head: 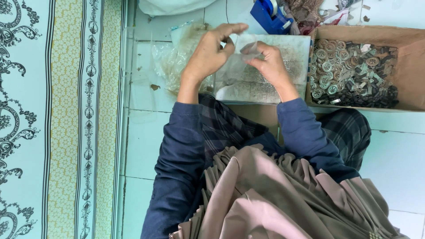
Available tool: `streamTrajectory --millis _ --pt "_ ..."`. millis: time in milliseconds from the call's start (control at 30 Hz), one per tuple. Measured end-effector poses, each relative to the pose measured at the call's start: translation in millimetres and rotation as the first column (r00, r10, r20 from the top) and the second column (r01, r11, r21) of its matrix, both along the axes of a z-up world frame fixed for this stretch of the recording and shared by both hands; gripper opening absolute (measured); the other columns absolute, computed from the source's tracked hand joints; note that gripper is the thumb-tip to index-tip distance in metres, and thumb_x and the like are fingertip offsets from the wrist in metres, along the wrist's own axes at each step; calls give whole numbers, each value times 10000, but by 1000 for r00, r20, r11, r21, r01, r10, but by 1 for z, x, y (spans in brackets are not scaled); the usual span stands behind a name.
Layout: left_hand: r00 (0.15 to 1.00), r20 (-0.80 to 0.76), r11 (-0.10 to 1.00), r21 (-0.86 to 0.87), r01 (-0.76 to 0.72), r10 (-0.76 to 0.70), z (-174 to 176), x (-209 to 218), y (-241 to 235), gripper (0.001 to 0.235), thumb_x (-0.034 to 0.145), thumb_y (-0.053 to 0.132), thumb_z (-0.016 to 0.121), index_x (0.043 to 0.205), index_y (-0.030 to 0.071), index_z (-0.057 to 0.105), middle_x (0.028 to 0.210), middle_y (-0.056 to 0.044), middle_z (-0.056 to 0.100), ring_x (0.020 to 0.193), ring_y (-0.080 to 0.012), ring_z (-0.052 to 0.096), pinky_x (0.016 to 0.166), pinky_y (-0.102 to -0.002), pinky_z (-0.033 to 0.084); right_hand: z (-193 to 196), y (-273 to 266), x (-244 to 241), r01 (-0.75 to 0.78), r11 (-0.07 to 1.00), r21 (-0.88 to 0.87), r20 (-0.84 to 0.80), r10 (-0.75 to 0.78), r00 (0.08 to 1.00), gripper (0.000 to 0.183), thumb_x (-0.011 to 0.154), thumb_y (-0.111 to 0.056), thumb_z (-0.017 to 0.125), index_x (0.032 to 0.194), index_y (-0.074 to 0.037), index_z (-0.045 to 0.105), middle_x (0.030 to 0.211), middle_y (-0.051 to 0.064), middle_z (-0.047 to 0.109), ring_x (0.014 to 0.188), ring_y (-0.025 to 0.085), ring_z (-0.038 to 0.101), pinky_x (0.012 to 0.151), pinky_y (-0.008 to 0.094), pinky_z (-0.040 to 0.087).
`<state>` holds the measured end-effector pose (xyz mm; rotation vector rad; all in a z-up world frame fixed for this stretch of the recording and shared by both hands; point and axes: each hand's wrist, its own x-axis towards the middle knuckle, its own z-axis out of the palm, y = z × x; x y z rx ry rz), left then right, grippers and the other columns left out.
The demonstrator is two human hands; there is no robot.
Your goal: The person sits on the floor and picks metal buttons from a cardboard box, arranging them on a white board. They then place the buttons into a small plastic bag, seal it, and put it into a plastic container. The person repeats this process with another set of buttons.
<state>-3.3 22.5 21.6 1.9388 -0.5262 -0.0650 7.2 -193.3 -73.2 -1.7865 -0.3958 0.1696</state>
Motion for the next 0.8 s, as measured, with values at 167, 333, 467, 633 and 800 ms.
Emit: streamTrajectory --millis 167,333,467,633,800 --pt "953 -48 908 -294 -299 299 -42 4 14 365 1083 281 577 1418 135 591 1417 -134 633 1316 -246 621 1064 -364 570 -34 3 17 126 992 9 114 -126 985 69 967 -79 794 961 -83 726 971 42 755 908 142 689 840 291 569" --pt "892 -233 839 -312 -446 388 -74 -5 25 388 1038 148 586 1422 96 577 1362 -156 659 1213 -211 642 1098 -373 554 -34 -1 37 234 972 -27 28 -233 972 60 965 -65 762 954 -115 731 1008 60 774 949 164 725 891 319 617" --pt "860 -290 839 -238 -490 420 -100 -11 33 386 1011 167 596 1393 125 628 1253 -115 709 1091 -152 673 993 -307 574 -11 -15 44 228 973 31 232 -229 945 41 1023 -26 744 1022 -64 727 969 59 727 905 172 665 823 313 576" --pt "833 -380 855 -170 -490 402 -132 -25 18 378 1005 172 601 1374 103 644 1234 -112 710 1135 -195 664 1015 -339 578 -19 -32 17 99 989 -112 226 -72 972 27 1067 -78 703 1092 -90 708 1093 113 730 1016 229 688 910 359 565" --pt "494 -865 714 -292 -637 87 -214 -57 -22 803 1055 639 361 1546 11 458 1368 -323 598 1132 -395 685 884 -416 600 -100 -51 -41 80 979 -187 270 -27 962 280 870 117 716 1050 -81 800 1015 168 765 997 407 698 911 510 521"
